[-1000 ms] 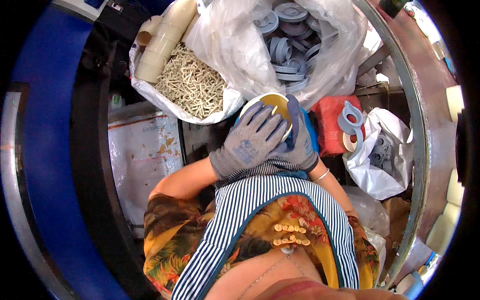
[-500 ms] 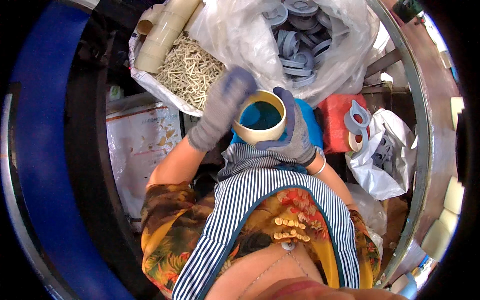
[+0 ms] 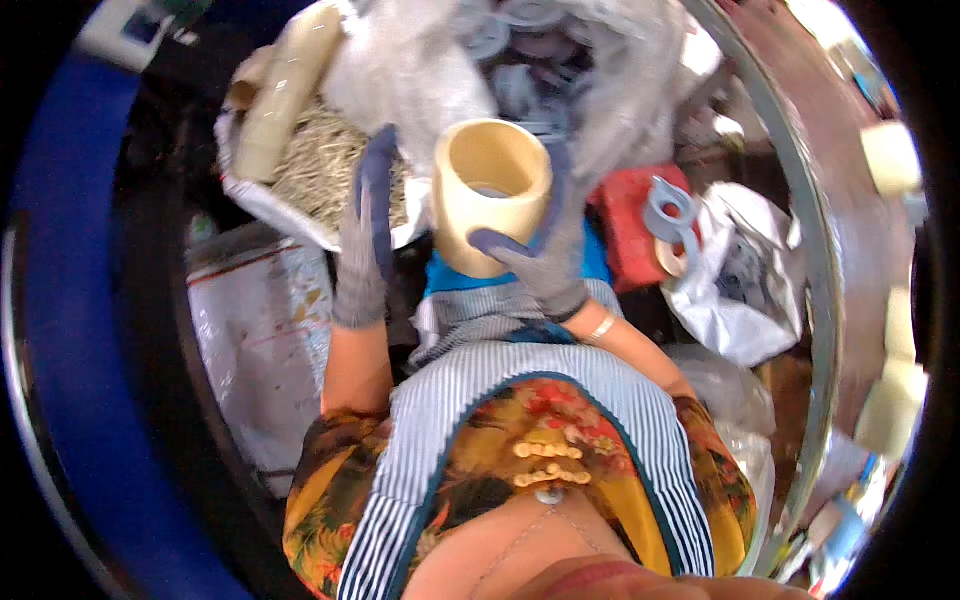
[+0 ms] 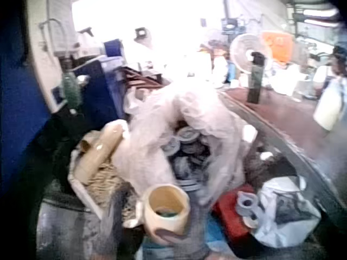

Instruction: The person picks up plastic jugs and fits grey lids or components onto them by hand, then places the assembled items onto a table.

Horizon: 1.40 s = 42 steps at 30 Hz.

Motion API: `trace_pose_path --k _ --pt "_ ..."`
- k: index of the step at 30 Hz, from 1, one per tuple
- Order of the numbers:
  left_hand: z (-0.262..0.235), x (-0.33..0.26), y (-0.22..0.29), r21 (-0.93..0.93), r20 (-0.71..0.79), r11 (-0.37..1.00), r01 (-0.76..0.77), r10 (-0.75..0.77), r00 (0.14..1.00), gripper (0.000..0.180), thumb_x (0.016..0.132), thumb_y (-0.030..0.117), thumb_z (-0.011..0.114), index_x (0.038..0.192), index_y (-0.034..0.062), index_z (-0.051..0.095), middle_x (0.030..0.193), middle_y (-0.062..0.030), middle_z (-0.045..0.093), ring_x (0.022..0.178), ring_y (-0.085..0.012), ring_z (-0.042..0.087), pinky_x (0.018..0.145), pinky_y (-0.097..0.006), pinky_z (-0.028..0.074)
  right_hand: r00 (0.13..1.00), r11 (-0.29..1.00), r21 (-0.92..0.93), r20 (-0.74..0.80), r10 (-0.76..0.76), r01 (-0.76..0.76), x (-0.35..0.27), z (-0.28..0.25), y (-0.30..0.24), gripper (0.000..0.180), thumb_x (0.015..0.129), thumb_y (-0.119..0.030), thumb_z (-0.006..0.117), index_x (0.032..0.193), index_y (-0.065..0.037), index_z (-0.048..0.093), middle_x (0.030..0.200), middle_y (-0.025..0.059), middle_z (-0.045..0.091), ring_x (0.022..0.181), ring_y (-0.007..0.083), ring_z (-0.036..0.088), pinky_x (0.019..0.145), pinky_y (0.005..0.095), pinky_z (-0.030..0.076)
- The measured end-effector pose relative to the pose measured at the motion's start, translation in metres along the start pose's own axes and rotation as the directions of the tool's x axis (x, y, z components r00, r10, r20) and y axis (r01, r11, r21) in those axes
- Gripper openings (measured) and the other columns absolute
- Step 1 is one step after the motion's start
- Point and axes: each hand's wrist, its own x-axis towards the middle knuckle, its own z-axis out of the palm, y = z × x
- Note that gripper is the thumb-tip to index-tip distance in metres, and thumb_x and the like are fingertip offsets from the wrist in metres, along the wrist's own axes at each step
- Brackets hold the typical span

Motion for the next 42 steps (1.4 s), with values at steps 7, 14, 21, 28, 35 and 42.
trace_pose_path --k 7,14,21,28,35,42 --pt "0.033 -0.032 0.002 -0.707 0.446 0.582 0.403 -0.076 0.892 0.059 0.099 0.043 0.035 0.138 -0.0013 0.042 0.135 -0.0170 0.052 0.122 -0.0278 0.052 0.104 -0.042 0.042 0.979 0.985 0.170 0.202 -0.003 -0.032 -0.004 -0.111 -0.018 0.051 0.083 -0.018 0.065 0.130 -0.002 0.052 0.123 0.0157 0.059 0.100 0.0256 0.062 0.088 0.0351 0.048" --pt "0.085 -0.048 -0.028 -0.401 0.774 0.711 0.578 -0.075 0.629 0.053 0.099 0.035 0.044 0.136 -0.0023 0.044 0.135 -0.0146 0.052 0.121 -0.0220 0.052 0.104 -0.035 0.039 0.870 0.434 -0.804 -0.197 0.452 -0.407 -0.052 -0.220 0.163 0.052 0.081 -0.041 0.069 0.114 -0.004 0.054 0.100 0.0224 0.062 0.093 0.0400 0.061 0.078 0.0478 0.046" --pt "0.071 -0.032 -0.030 -0.028 0.748 0.930 -0.366 0.262 0.610 0.046 0.096 0.022 0.052 0.135 -0.0011 0.045 0.130 -0.0146 0.056 0.120 -0.0241 0.054 0.102 -0.036 0.042 0.764 0.582 0.513 0.283 0.579 -0.631 0.016 -0.177 0.047 0.029 0.094 -0.025 0.057 0.114 -0.004 0.058 0.088 0.0005 0.059 0.064 0.0086 0.053 0.055 0.0226 0.045" --pt "0.091 -0.044 -0.042 -0.369 0.748 0.726 0.581 -0.139 0.649 0.081 0.097 0.064 0.015 0.138 -0.0010 0.042 0.130 -0.0176 0.057 0.118 -0.0257 0.057 0.099 -0.038 0.048 0.592 0.634 0.213 0.650 0.476 -0.743 0.037 -0.106 0.072 0.027 0.095 -0.023 0.055 0.115 -0.005 0.057 0.074 -0.0034 0.051 0.055 0.0040 0.044 0.046 0.0203 0.037" --pt "0.090 -0.041 -0.033 -0.405 0.732 0.650 0.643 -0.191 0.654 0.072 0.101 0.056 0.018 0.130 -0.0024 0.049 0.118 -0.0160 0.063 0.109 -0.0220 0.062 0.094 -0.034 0.051 0.514 0.509 0.183 0.564 0.646 -0.841 0.045 -0.090 0.057 0.024 0.091 -0.022 0.060 0.109 -0.005 0.061 0.069 -0.0050 0.048 0.049 0.0036 0.038 0.043 0.0203 0.035" --pt "0.091 -0.027 -0.040 -0.363 0.798 0.696 0.619 -0.112 0.593 0.082 0.097 0.064 0.019 0.136 -0.0036 0.043 0.129 -0.0166 0.057 0.116 -0.0257 0.058 0.100 -0.037 0.047 0.618 0.688 0.030 0.468 0.631 -0.725 0.037 -0.095 0.075 0.027 0.090 -0.024 0.062 0.109 -0.006 0.063 0.068 -0.0022 0.055 0.049 0.0052 0.046 0.043 0.0214 0.038"
